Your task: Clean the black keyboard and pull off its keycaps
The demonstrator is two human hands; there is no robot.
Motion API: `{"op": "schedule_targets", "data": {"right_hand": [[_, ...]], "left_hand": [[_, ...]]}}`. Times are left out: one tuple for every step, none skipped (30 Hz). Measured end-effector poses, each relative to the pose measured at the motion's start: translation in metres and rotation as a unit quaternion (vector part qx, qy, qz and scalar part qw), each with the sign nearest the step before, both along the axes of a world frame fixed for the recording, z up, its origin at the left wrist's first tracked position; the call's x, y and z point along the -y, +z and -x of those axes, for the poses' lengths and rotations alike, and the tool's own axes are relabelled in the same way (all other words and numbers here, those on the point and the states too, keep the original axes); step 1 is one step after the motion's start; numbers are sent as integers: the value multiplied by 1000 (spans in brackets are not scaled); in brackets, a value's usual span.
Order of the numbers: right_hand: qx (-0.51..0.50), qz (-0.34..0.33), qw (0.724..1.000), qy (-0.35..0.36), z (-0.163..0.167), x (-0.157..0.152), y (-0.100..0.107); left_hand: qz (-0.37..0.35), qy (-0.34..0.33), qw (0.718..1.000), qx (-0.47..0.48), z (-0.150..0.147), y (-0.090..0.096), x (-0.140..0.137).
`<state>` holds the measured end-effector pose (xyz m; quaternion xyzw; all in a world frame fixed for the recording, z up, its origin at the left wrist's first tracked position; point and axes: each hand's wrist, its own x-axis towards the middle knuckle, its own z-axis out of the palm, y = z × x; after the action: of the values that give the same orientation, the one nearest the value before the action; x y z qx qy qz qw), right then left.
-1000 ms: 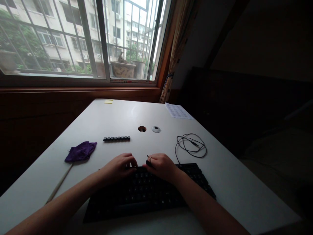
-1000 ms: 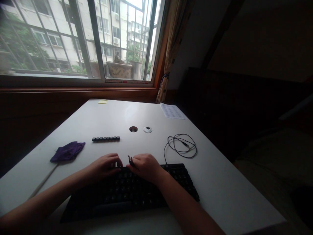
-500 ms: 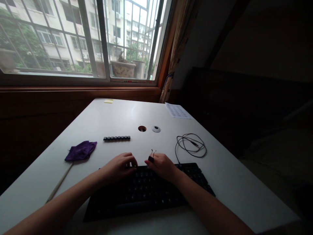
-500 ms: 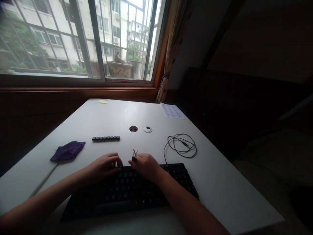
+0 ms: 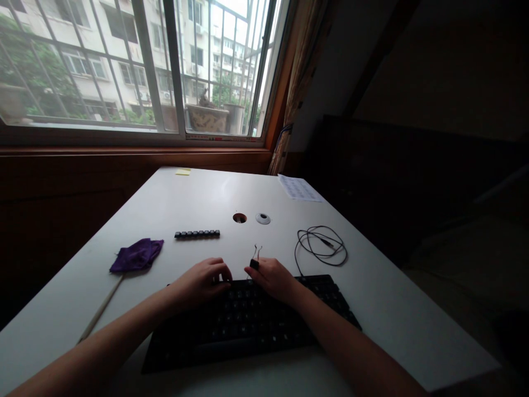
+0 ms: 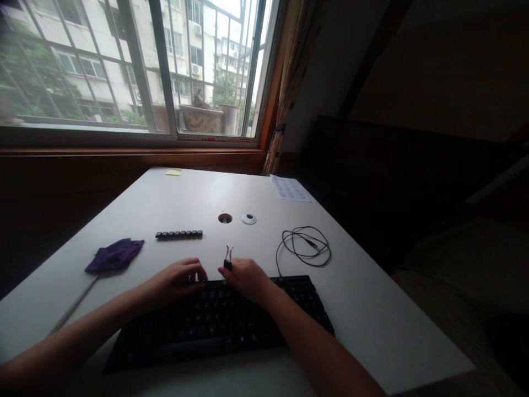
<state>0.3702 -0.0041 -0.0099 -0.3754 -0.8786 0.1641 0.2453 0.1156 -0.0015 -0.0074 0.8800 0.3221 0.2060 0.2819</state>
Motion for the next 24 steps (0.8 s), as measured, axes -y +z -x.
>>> {"op": "schedule_targets", "data": {"right_hand": [[1,-7,1000,2,0,0,0],[2,-15,1000,5,0,1,0],[3,-24,1000,9,0,2,0],[3,-33,999,12,1,2,0],[4,-42,999,14,1,3,-1],[3,-49,999,16,1,3,-1],[3,-53,998,17,1,3,-1],[2,-53,998,16,1,3,-2],[2,-49,999,13,0,3,-2],[1,-42,999,11,0,2,-2],[0,-34,999,9,0,2,-2],[-1,-25,1000,7,0,1,-2],[-3,-17,1000,5,0,1,-2],[-5,-8,1000,2,0,0,-2],[-7,0,1000,-2,0,-1,-2],[-10,8,1000,-5,-1,-2,-2],[-12,16,1000,-9,-1,-2,-1],[-13,23,1000,-12,-1,-3,-1],[-15,29,999,-15,-1,-4,0],[-14,33,999,-18,-1,-4,0],[-11,37,999,-22,-1,-4,1],[-5,41,999,-27,-1,-4,2],[5,43,999,-31,0,-3,2],[16,42,998,-35,0,-3,3]], "left_hand": [[1,0,1000,1,0,0,0],[2,0,1000,1,0,0,0],[2,-1,1000,2,0,0,0],[1,-2,1000,2,0,0,0],[-1,-2,1000,3,0,0,0],[-3,-2,1000,3,0,0,0],[-5,-2,1000,2,0,0,0],[-6,-2,1000,2,0,-1,-1],[-5,-1,1000,1,0,-1,-1],[-5,0,1000,0,0,-1,-1],[-5,-1,1000,0,0,-1,-1],[-4,-1,1000,0,0,-1,-1],[-4,0,1000,0,0,-1,-1],[-3,0,1000,-1,0,-1,-1],[-2,0,1000,-2,0,-1,-1],[-1,1,1000,-4,0,-1,-1],[0,1,1000,-5,0,-1,-1],[1,1,1000,-5,0,-1,-1],[2,1,1000,-5,0,-1,-1],[2,0,1000,-4,0,0,-1],[2,0,1000,-4,0,0,-1],[2,0,1000,-4,0,0,0],[2,0,1000,-3,0,1,0],[2,0,1000,-3,-1,1,0]]}}
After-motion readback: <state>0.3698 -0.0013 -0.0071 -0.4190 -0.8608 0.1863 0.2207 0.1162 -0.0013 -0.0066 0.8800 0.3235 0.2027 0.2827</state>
